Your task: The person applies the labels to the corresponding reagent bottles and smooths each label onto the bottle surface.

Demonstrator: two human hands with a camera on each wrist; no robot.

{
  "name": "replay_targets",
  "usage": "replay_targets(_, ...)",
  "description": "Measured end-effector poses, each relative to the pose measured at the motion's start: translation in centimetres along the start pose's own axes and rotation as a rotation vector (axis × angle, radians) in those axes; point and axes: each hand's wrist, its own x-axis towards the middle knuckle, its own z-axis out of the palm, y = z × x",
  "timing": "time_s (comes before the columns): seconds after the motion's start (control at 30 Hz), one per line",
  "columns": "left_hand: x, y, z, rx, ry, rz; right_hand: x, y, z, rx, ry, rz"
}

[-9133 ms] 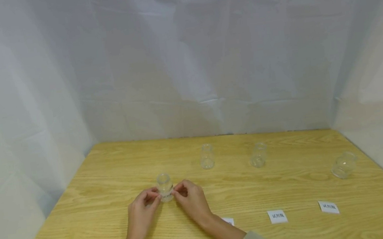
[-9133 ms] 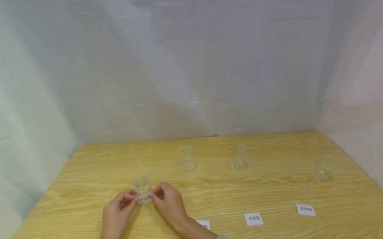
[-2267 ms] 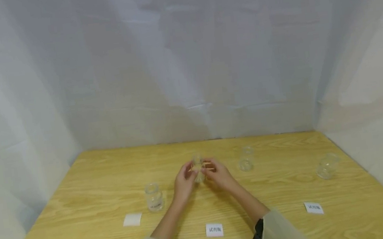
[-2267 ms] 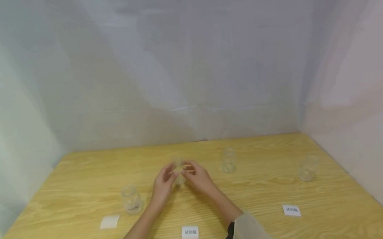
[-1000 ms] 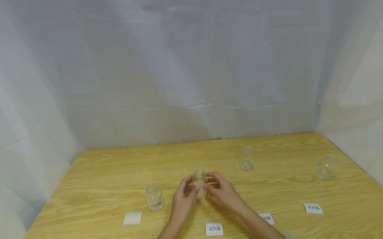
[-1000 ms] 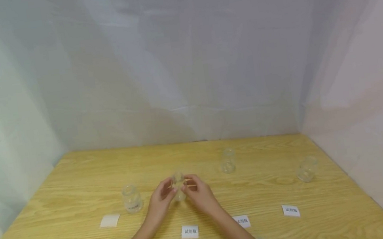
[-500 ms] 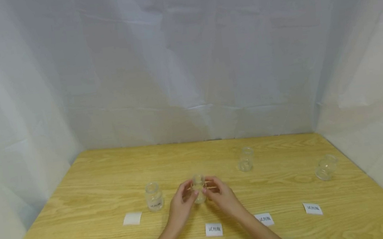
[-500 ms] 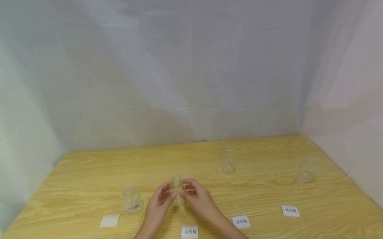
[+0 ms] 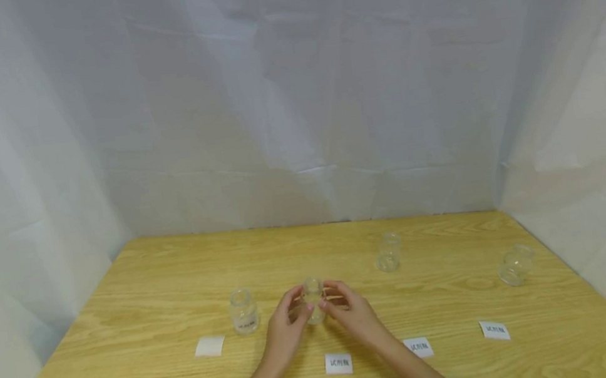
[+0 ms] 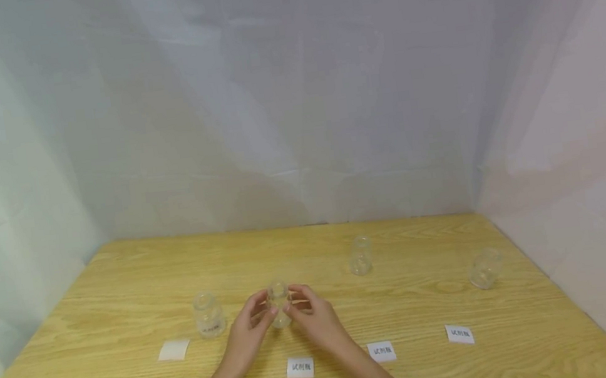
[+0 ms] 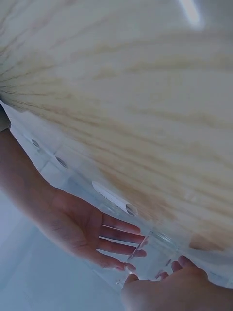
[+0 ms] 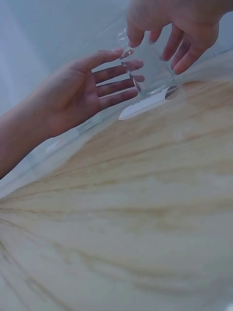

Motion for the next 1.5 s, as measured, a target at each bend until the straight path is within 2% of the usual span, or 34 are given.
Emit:
replay_targets(0.2, -0.5, 0.3, -0.2, 0.101, 0.101, 0.065, -0.8, 0.2, -0.9, -0.062, 0.105, -0.036)
replay_targets(0.3, -1.1, 0.4, -0.4, 0.147, 0.113, 0.110, -1.6, 0.5, -1.5, -0.083, 0.110, -0.029)
replay_targets(0.4, -2.0, 0.3, -0.6, 0.189, 0.022, 0.144, -2.7, 0.7, -2.1, -0.102, 0.046, -0.032)
replay_targets(0.57, -3.3, 0.1, -1.2, 0.267, -0.226, 0.195, -4.5, 1.2, -3.0, -0.201, -0.107, -0.121)
replay_targets(0.7, -3.9, 0.2, -1.6, 0.391, -0.342, 0.250, -5.3, 1.6, -3.4, -0.294, -0.192, -0.202)
replay_targets(0.83, -3.8, 0.2, -1.9, 0.520, -0.388, 0.322, -5.3, 1.8, -3.6, -0.383, -0.239, -0.262)
replay_targets(0.93, -3.7, 0.1, -2.0, 0.570, -0.415, 0.342, -5.4, 2.1, -3.6, -0.458, -0.262, -0.322)
replay_targets(1.1, -3.8, 0.0, -1.9, 0.582, -0.435, 0.318, -5.5, 2.3, -3.6, -0.531, -0.285, -0.390)
replay_targets(1.27, -3.8, 0.1, -1.8, 0.576, -0.443, 0.295, -5.5, 2.3, -3.5, -0.536, -0.285, -0.403)
replay_targets(1.5, -3.8, 0.2, -1.8, 0.578, -0.444, 0.306, -5.5, 2.3, -3.6, -0.530, -0.277, -0.435)
